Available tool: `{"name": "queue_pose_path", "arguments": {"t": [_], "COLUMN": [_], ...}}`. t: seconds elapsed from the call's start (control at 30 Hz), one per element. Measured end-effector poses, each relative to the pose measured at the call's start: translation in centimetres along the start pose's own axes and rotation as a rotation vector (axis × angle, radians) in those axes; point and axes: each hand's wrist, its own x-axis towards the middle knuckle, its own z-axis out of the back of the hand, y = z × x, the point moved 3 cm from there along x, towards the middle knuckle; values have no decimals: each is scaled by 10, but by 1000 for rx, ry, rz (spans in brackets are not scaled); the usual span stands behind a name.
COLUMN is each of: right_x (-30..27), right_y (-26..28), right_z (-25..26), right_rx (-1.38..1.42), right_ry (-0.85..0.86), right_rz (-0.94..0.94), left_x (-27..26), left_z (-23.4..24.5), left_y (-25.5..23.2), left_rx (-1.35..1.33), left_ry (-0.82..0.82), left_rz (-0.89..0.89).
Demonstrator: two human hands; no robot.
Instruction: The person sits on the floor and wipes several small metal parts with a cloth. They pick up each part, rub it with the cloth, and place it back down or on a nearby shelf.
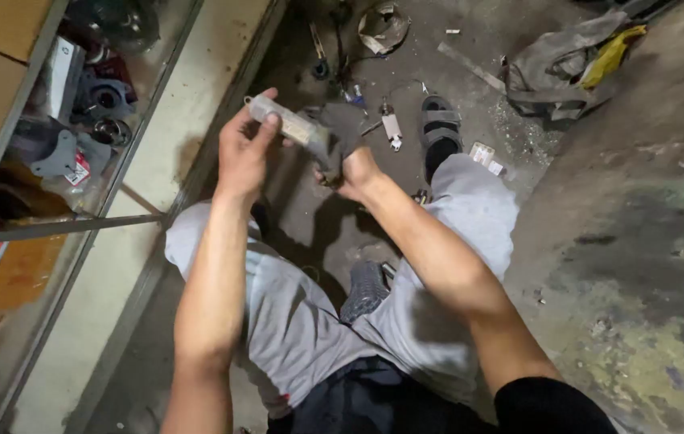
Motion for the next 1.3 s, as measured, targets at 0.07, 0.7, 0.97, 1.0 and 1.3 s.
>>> {"name": "queue_pose_path", "arguments": {"t": [0.07,0.7,0.97,1.0,1.3], "right_x": [-10,-3,2,5,-6], "right_y": [11,-1,9,9,-3], "right_z": [-17,11,9,15,2], "right_rx": [64,-270,158,295,-198], "right_ry": [71,-116,-223,-296,-54], "right_rz": [-58,151,55,77,387], "left_x": [-1,-17,-11,-11,-26], "left_z": [-1,-28,-30,-28,-55], "left_y": [-5,31,21,27,13], "left_rx": [-73,-56,-365,-383,217], "left_ry": [10,-112,-85,-75,-188], "left_rz": [26,250,47,-8,-10]}}
